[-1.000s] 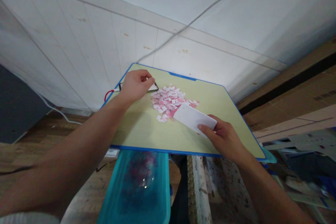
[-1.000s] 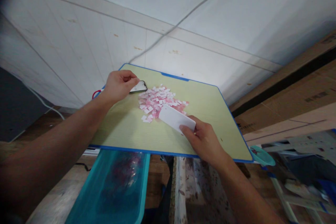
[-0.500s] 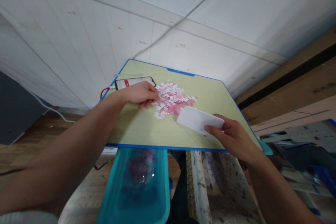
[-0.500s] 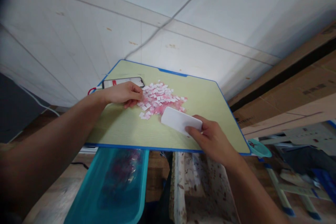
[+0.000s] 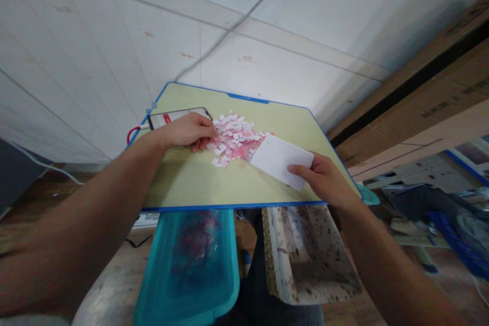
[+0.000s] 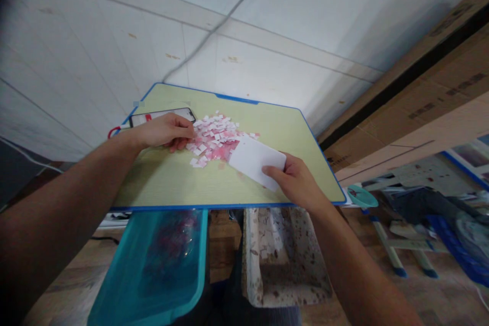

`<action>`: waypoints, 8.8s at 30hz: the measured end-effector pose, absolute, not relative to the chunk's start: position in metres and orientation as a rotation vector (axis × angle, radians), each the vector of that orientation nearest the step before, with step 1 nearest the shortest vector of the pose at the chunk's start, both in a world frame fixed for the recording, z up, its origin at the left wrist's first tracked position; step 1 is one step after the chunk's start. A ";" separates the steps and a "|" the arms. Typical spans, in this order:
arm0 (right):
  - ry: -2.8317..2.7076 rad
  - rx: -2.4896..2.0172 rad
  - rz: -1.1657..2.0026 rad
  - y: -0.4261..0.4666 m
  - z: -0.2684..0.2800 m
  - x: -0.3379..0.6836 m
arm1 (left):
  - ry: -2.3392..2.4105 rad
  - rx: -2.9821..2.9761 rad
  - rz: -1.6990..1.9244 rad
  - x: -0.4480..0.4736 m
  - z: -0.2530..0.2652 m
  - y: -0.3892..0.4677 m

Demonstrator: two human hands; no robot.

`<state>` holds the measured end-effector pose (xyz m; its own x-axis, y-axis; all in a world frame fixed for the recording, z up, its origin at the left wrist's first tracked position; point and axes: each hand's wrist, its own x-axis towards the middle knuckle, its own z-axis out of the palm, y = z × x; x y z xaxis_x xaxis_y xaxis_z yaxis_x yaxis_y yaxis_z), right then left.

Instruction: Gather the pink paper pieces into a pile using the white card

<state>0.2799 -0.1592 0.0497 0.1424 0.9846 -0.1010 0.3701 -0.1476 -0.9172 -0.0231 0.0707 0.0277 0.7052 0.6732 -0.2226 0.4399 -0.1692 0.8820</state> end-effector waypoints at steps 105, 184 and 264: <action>-1.628 -1.929 0.503 -0.154 0.066 0.227 | 0.881 1.861 0.519 -0.024 0.014 0.072; -1.426 -1.836 0.679 -0.169 0.045 0.247 | 0.864 1.816 0.544 -0.024 0.016 0.069; -0.914 -1.586 0.690 -0.271 0.007 0.311 | 1.651 1.997 0.932 -0.098 -0.010 -0.075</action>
<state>0.3110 -0.2711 0.0071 0.5286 0.8479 0.0395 0.1944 -0.0756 -0.9780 -0.0983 -0.0755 -0.0101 0.0871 0.9653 0.2463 0.7094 -0.2337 0.6650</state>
